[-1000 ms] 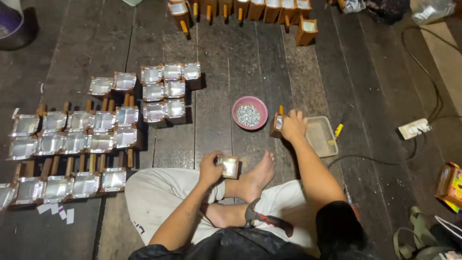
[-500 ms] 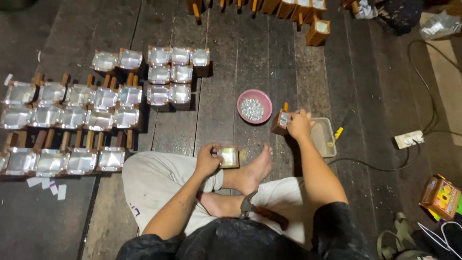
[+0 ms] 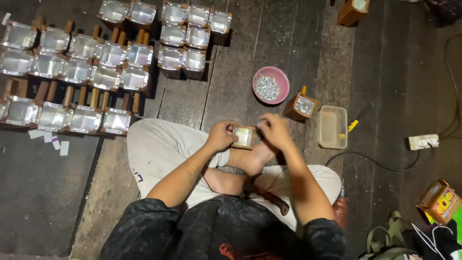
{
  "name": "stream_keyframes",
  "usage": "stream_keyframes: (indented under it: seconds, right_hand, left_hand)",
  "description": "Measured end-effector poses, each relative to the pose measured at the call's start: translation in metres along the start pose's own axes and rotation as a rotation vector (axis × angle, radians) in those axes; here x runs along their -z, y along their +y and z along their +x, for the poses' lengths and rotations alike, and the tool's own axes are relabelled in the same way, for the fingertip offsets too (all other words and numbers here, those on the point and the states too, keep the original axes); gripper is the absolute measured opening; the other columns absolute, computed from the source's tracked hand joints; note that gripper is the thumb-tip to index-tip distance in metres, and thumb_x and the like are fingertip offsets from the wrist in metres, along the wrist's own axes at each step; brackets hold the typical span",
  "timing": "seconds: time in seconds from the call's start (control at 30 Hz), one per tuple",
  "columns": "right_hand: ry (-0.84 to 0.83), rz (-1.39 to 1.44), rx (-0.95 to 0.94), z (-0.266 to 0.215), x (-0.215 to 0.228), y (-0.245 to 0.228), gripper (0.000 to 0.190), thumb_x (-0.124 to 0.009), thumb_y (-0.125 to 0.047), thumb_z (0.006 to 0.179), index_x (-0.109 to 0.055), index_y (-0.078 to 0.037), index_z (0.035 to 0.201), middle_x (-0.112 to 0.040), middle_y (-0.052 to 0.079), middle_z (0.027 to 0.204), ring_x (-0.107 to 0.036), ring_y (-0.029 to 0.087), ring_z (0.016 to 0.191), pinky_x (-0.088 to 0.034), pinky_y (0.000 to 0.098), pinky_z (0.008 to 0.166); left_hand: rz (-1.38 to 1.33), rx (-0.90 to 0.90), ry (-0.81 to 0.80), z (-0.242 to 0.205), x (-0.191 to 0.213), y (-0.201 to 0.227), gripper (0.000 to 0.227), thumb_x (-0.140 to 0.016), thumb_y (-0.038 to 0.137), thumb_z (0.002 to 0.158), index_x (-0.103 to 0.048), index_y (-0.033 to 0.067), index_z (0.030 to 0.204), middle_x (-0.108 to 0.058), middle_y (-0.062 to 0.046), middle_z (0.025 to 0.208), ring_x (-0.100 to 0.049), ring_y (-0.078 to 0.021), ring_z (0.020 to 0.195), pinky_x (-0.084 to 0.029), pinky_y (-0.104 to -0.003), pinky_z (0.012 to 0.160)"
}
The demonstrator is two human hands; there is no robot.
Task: The person attaches metal reflectors to wooden lantern frames using screws and an electric drill while sitting on a wooden floor.
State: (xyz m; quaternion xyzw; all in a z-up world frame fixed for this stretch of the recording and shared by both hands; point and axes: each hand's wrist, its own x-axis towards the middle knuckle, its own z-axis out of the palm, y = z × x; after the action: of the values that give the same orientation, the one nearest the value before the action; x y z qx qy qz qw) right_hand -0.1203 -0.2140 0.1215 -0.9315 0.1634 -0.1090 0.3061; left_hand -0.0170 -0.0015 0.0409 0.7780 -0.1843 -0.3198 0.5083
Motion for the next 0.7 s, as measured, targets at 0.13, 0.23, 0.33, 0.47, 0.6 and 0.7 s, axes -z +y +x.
stream_keyframes:
  seconds: [0.13, 0.23, 0.33, 0.47, 0.6, 0.7]
  right_hand:
    - [-0.207, -0.045, 0.133, 0.007, -0.016, -0.019, 0.016, -0.076, -0.022, 0.087, -0.077, -0.021, 0.103, -0.078, 0.003, 0.09, -0.07, 0.029, 0.099, -0.05, 0.0425, 0.09]
    - [-0.253, -0.005, 0.127, 0.01, -0.03, -0.015, 0.013, -0.076, -0.021, 0.086, -0.078, -0.021, 0.1, -0.077, 0.004, 0.089, -0.069, 0.03, 0.099, -0.051, 0.0423, 0.09]
    - [-0.255, -0.002, 0.139, 0.008, -0.032, -0.016, 0.012, -0.075, -0.019, 0.086, -0.078, -0.02, 0.098, -0.075, 0.004, 0.086, -0.067, 0.03, 0.097, -0.051, 0.0418, 0.088]
    - [-0.225, -0.086, 0.189, 0.005, -0.046, -0.008, 0.011, -0.074, -0.027, 0.091, -0.077, -0.021, 0.099, -0.065, 0.004, 0.09, -0.06, 0.029, 0.097, -0.048, 0.0395, 0.085]
    - [-0.215, 0.058, 0.182, 0.007, -0.068, -0.01, 0.011, -0.073, -0.022, 0.093, -0.078, -0.015, 0.101, -0.063, 0.011, 0.089, -0.061, 0.034, 0.093, -0.05, 0.0417, 0.086]
    - [-0.233, 0.101, 0.171, 0.006, -0.076, -0.009, 0.011, -0.071, -0.018, 0.094, -0.078, -0.013, 0.102, -0.06, 0.011, 0.091, -0.061, 0.036, 0.093, -0.05, 0.0421, 0.086]
  left_hand:
    - [0.156, -0.091, -0.023, -0.011, 0.014, 0.031, 0.051, -0.082, 0.013, 0.07, -0.074, 0.0072, 0.12, -0.067, -0.021, 0.107, -0.072, -0.0395, 0.101, -0.059, -0.045, 0.088]
    - [0.236, -0.128, -0.029, -0.016, 0.012, 0.044, 0.051, -0.079, 0.014, 0.077, -0.07, 0.0039, 0.127, -0.066, -0.022, 0.115, -0.067, -0.044, 0.114, -0.055, -0.051, 0.098]
    - [0.26, -0.132, -0.017, -0.004, 0.001, 0.03, 0.047, -0.073, 0.012, 0.082, -0.068, 0.0063, 0.128, -0.068, -0.019, 0.114, -0.066, -0.0414, 0.116, -0.055, -0.052, 0.098]
    - [0.298, -0.123, 0.036, 0.003, 0.005, 0.016, 0.039, -0.065, 0.015, 0.088, -0.068, 0.0139, 0.127, -0.072, -0.012, 0.112, -0.069, -0.036, 0.114, -0.057, -0.055, 0.093]
    - [0.363, -0.072, 0.065, -0.007, 0.016, 0.015, 0.038, -0.067, 0.019, 0.084, -0.069, 0.0181, 0.123, -0.071, -0.005, 0.11, -0.069, -0.0293, 0.112, -0.057, -0.055, 0.093]
    - [0.274, -0.155, 0.157, -0.011, 0.018, 0.013, 0.031, -0.066, 0.013, 0.083, -0.073, 0.0109, 0.113, -0.071, -0.013, 0.099, -0.071, -0.0373, 0.103, -0.059, -0.052, 0.086]
